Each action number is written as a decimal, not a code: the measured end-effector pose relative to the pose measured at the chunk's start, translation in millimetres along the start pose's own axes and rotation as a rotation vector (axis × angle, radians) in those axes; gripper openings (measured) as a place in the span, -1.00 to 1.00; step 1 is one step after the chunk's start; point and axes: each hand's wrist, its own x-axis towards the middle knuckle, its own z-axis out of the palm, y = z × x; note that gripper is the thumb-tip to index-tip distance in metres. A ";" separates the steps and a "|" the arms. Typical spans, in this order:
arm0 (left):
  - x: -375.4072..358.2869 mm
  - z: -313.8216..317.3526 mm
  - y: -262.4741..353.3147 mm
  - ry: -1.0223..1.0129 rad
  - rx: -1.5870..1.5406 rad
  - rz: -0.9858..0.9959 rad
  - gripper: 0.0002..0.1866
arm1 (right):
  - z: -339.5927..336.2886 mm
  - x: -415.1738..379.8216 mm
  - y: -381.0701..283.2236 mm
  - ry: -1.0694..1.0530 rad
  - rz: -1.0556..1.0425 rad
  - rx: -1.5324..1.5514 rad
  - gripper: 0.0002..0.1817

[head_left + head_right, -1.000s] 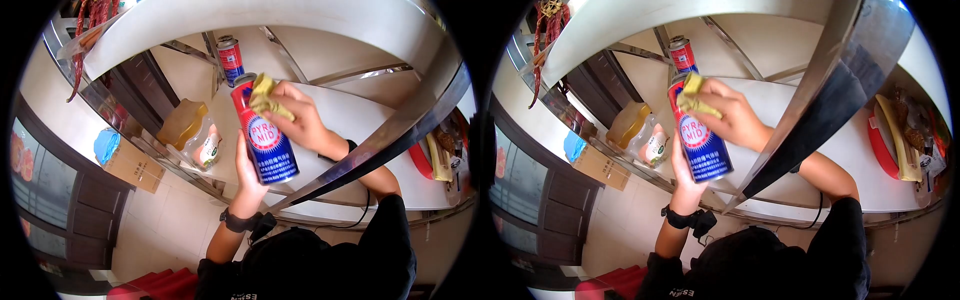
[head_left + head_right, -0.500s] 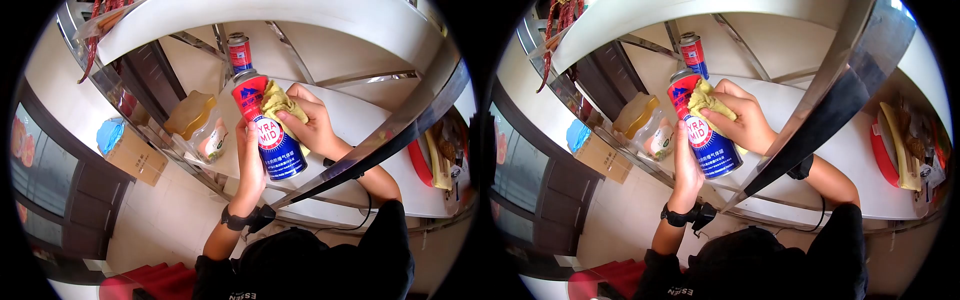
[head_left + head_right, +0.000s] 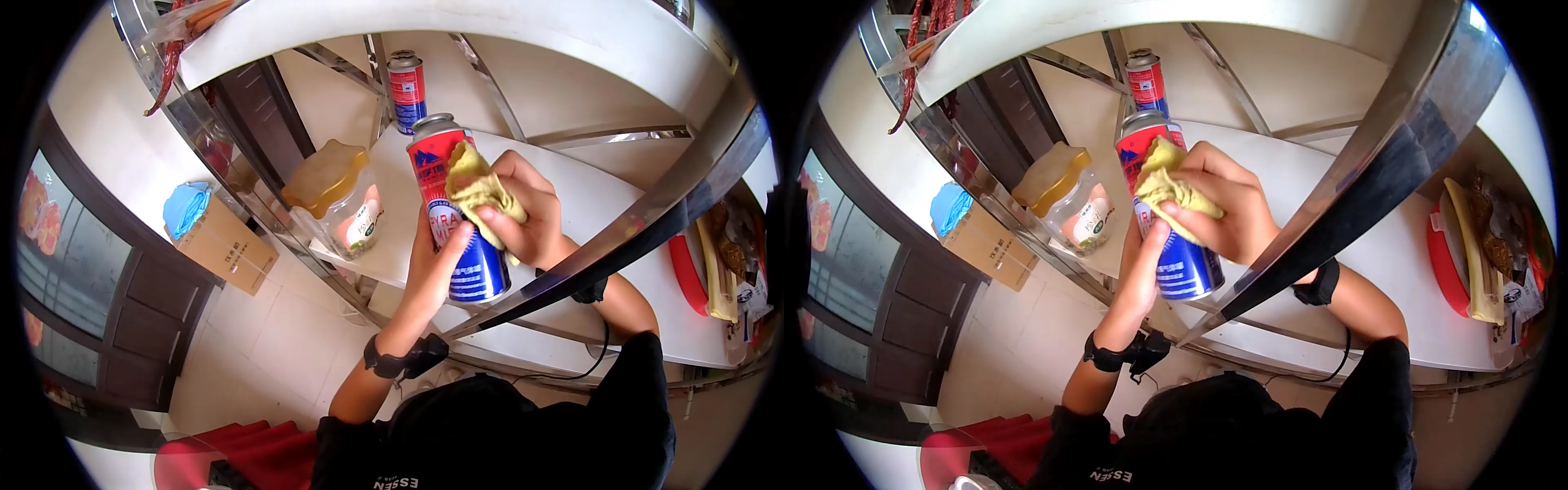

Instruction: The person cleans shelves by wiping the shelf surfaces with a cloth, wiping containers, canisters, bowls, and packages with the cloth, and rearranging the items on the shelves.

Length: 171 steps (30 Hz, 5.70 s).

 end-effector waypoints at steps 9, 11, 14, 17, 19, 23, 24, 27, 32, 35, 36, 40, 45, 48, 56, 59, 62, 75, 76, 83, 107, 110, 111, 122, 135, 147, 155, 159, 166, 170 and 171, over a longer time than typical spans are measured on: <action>-10.4 -8.6 -12.8 -0.018 -0.215 -0.019 -0.27 | -11.1 12.6 4.3 0.011 -0.026 -0.115 -0.71; -10.1 -8.7 -16.7 0.018 -0.304 -0.155 -0.35 | -10.4 11.8 11.2 0.044 0.023 -0.085 -0.76; -1.5 -9.4 -18.6 0.056 -0.446 -0.292 -0.50 | -1.9 8.0 24.1 0.070 0.120 -0.046 -0.78; 6.7 -1.3 -14.5 0.171 -0.519 -0.290 -0.58 | 11.9 -1.3 29.7 0.047 0.159 0.026 -0.80; 13.3 -6.8 -18.8 0.158 -0.543 -0.262 -0.51 | 15.6 -4.6 25.2 -0.004 0.156 0.070 -0.82; 24.5 -20.6 -19.6 -0.117 -0.830 -0.158 -0.42 | 12.1 -1.8 8.9 -0.196 0.089 0.092 -0.78; 27.3 -21.3 -14.3 -0.078 -0.782 -0.184 -0.40 | 10.6 -1.7 6.3 -0.262 0.079 0.098 -0.77; 34.8 -29.3 -8.5 -0.075 -0.616 -0.060 -0.26 | 9.9 1.2 0.9 -0.437 -0.083 0.138 -0.71; 34.9 -31.7 -3.4 -0.048 -0.567 -0.026 -0.24 | 17.0 -3.0 4.5 -0.436 -0.203 0.149 -0.65; 34.0 -30.2 -2.0 -0.042 -0.582 -0.008 -0.24 | 22.8 -6.8 6.9 -0.369 -0.283 0.096 -0.65; 34.4 -30.2 -2.0 -0.042 -0.601 -0.010 -0.24 | 23.5 -7.1 7.4 -0.357 -0.296 0.083 -0.64; 35.2 -36.2 -7.9 -0.146 -0.592 0.005 -0.22 | 23.2 -7.7 7.7 -0.374 -0.293 0.080 -0.63; 36.4 -32.9 -10.2 -0.172 -0.741 -0.025 -0.17 | 21.6 -1.6 4.8 -0.333 -0.375 0.055 -0.63; 38.0 -33.8 -13.9 -0.203 -0.772 -0.054 -0.14 | 21.8 -3.1 7.0 -0.341 -0.402 0.064 -0.64; 31.1 -18.2 -8.2 -0.152 -0.802 -0.204 -0.05 | 18.9 -1.9 5.2 -0.328 -0.455 0.029 -0.61; 27.5 -15.8 -9.1 -0.127 -0.852 -0.278 -0.01 | 16.7 -2.6 4.4 -0.340 -0.445 0.022 -0.59; 26.1 -16.8 -8.1 -0.163 -0.835 -0.281 0.01 | 15.8 -1.4 4.2 -0.345 -0.451 0.023 -0.59; 17.6 -18.9 -5.9 -0.209 -0.578 -0.061 0.04 | 11.5 -0.4 5.3 -0.257 -0.435 -0.063 -0.60; 17.2 -27.2 -10.9 -0.229 -0.566 -0.057 0.01 | 12.5 -1.4 7.1 -0.223 -0.434 -0.086 -0.60; 12.6 -38.6 -20.6 -0.269 -0.456 0.036 -0.26 | 4.4 -5.7 17.6 -0.099 -0.367 -0.207 -0.67; 3.5 -9.9 -10.0 -0.094 -0.148 0.050 -0.36 | -2.0 -1.7 27.6 0.189 -0.110 -0.214 -0.68; 0.0 -4.1 -15.9 -0.115 -0.176 0.043 -0.36 | -5.2 -1.3 31.5 0.263 -0.020 -0.189 -0.74; -0.9 -3.2 -15.3 -0.109 -0.181 0.038 -0.36 | -3.8 -2.8 31.8 0.269 0.000 -0.173 -0.75; -1.8 -6.5 -6.2 0.075 -0.015 0.129 -0.43 | 15.1 -13.4 23.8 0.199 0.219 0.208 -0.77; 22.0 -19.2 17.7 0.195 0.066 0.233 -0.51 | 19.3 -15.3 17.9 0.034 0.289 0.159 -0.75; 25.1 -29.5 29.6 0.247 0.100 0.279 -0.49 | 18.4 -14.4 15.7 -0.124 0.315 0.142 -0.75; 24.4 -33.9 33.9 0.268 0.097 0.273 -0.50 | 19.4 -15.0 18.6 -0.233 0.307 0.159 -0.72; 23.3 -36.5 31.8 0.269 0.103 0.270 -0.50 | 20.2 -18.2 18.3 -0.245 0.321 0.078 -0.69; 24.8 -36.8 30.7 0.261 0.098 0.276 -0.48 | 21.7 -19.4 18.0 -0.216 0.299 0.045 -0.68; 23.3 -39.9 24.1 0.252 0.094 0.237 -0.44 | 22.0 -21.8 18.7 -0.176 0.224 0.016 -0.69; 22.1 -37.9 21.6 0.233 0.063 0.232 -0.43 | 21.5 -22.1 17.3 -0.156 0.212 0.005 -0.70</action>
